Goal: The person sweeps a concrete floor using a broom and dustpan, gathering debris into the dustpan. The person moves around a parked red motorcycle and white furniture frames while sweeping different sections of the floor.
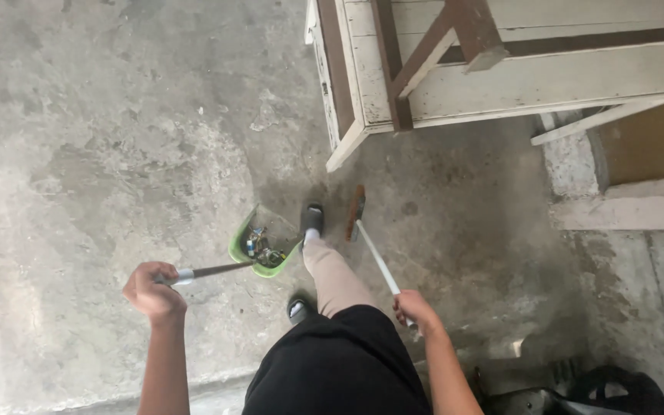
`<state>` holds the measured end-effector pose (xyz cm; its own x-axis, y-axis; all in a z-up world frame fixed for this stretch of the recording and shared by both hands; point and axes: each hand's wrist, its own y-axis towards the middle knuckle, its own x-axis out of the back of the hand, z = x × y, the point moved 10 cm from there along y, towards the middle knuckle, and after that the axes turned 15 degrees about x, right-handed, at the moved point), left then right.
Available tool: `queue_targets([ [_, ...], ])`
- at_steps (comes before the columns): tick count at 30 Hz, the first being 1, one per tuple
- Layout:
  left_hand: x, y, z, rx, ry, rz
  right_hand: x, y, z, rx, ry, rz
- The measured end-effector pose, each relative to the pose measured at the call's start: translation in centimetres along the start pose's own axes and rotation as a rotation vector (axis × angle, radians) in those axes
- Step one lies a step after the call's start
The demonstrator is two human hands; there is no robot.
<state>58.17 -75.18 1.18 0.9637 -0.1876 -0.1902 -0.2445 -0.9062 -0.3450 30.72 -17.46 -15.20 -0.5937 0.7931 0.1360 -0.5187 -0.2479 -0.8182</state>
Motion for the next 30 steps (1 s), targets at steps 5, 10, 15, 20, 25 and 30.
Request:
queue_targets([
  [5,-4.1,8.4,-4.9,-0.081,0.033,0.017,-3.4,6.5,6.2,-0.179,0.081,-0.025],
  [10,-5.3,14.9,-11.8,-0.158,0.021,-0.011,-5.8,10.2,13.0,-0.32,-0.125,-0.016],
  [15,-5.4,21.3,-17.9,-0.25,0.051,-0.062,-11.0,13.5,20.4,-0.346,-0.076,0.099],
  [20,-5.1,30.9,-22.3,-0.423,0.012,-0.085,-17.9,16.9,25.3,-0.46,0.153,0.023],
  [25,-8.9,43.1,-27.9,-0.565,0.137,0.074,-25.8,19.2,26.6,-0.525,0.354,-0.036],
  [30,-15.1,55.6,-35.2,-0.621,0.197,0.225,-34.9,22.4,33.9,-0.283,0.438,-0.301],
])
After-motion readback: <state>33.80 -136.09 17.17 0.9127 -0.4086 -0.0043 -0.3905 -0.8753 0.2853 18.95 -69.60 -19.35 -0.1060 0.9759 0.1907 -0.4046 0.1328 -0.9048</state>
